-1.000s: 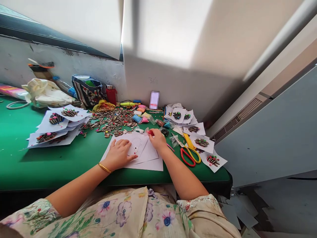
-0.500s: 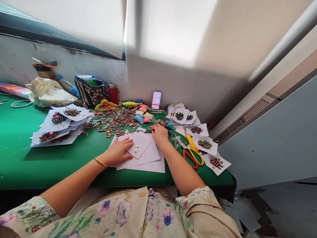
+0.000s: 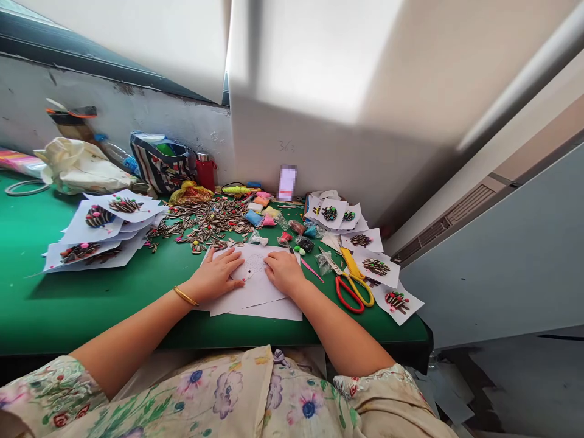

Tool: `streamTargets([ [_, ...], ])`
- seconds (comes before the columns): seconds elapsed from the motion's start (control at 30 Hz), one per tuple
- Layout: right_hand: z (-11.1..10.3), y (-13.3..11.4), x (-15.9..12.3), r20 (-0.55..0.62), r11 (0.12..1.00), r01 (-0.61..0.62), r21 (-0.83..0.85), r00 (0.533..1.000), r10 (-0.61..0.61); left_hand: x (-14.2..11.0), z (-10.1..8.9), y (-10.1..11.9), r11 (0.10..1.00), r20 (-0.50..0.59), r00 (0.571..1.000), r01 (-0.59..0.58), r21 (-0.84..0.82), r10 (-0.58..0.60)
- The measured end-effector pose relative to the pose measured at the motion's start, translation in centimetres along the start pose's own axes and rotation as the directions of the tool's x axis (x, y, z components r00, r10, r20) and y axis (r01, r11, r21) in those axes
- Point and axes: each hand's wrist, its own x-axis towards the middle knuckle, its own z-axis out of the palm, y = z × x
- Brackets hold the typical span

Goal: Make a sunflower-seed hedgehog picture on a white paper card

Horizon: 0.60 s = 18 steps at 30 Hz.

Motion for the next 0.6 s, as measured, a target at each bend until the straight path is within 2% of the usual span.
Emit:
streamTargets([
  [0.2, -0.7, -1.0, -0.2, 0.025, 0.997, -0.06, -0.047, 0.998, 0.061, 0.2, -0.5, -1.6, 0.999, -0.007, 1.0, 0.017, -0.036, -0.017],
  [0.3, -0.7, -1.3, -0.3, 0.039, 0.996, -0.064, -0.057, 0.997, 0.066, 0.1, -0.2, -1.1, 0.997, 0.01, 1.0, 0.013, -0.078, -0.012],
  [0.43, -0.6, -1.4, -0.3, 0.059, 0.996, -0.072, -0.061, 0.995, 0.075, 0.2, 0.5, 0.2, 0.998, 0.008, 1.0, 0.013, -0.056, -0.012],
  [0.6, -0.6, -0.7, 0.5, 0.014, 0.998, -0.043, -0.035, 0.999, 0.043, 0.6, 1.3, 0.9, 1.0, -0.007, 1.0, 0.012, -0.025, -0.012],
])
